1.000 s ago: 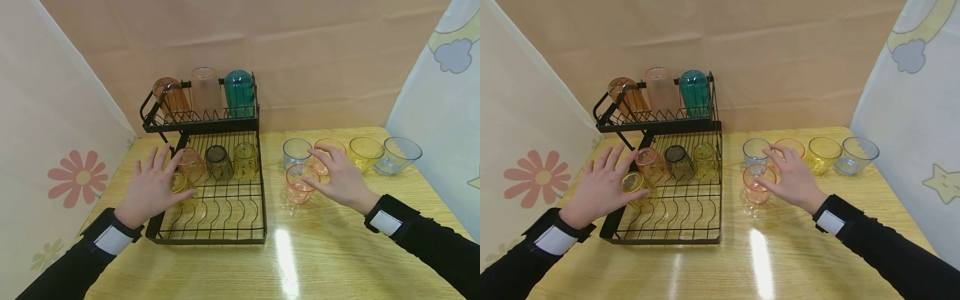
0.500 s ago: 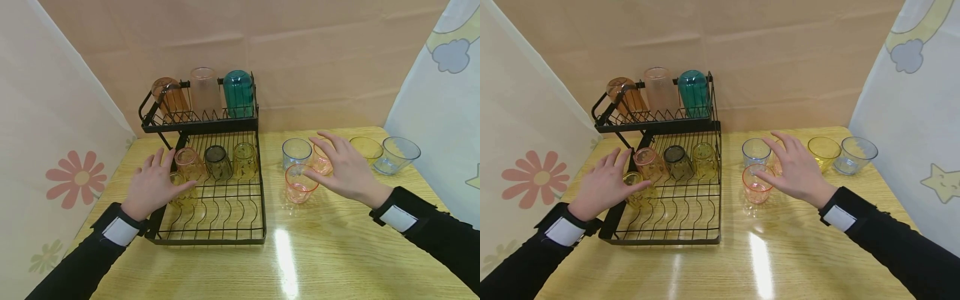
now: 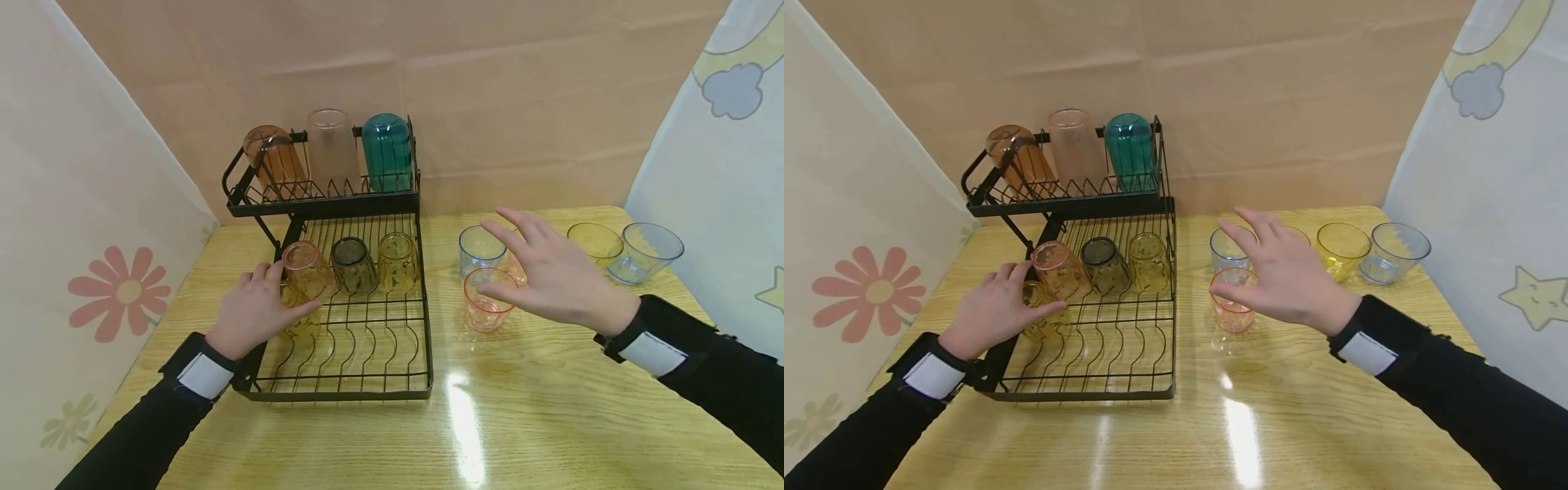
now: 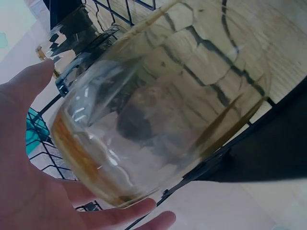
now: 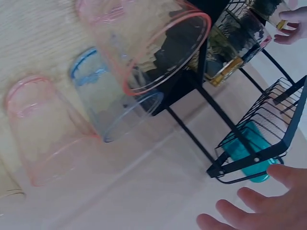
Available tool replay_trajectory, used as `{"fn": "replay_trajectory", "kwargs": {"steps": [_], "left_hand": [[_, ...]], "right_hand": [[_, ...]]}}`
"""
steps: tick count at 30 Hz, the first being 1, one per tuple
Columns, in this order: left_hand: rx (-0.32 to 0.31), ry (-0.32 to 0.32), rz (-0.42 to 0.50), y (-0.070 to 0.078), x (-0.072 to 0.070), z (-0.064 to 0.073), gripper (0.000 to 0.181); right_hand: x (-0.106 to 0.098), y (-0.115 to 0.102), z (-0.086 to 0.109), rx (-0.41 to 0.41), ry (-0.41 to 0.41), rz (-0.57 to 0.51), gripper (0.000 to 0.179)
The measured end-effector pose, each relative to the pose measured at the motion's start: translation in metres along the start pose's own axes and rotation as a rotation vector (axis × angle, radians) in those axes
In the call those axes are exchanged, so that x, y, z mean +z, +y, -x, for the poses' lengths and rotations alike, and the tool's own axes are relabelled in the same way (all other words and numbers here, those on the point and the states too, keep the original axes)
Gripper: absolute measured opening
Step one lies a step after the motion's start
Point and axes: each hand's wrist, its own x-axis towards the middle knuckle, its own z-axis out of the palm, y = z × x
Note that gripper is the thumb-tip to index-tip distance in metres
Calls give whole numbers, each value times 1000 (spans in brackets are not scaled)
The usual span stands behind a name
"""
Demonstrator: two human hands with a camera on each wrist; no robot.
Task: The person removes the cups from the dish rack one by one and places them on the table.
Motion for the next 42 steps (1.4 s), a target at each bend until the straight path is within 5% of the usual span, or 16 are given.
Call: {"fn": "replay_trajectory", "kwargs": {"steps": [10, 18, 42], "left_hand": [[25, -63, 11, -3, 10, 0, 111], [16, -88, 43, -2, 18, -2, 92], [149, 73, 71, -5, 17, -1, 73]], "right_hand": [[5, -19, -11, -19, -92, 11, 84], [15, -34, -19, -44, -155, 12, 86], [51, -69, -40, -104, -259, 15, 87]]}}
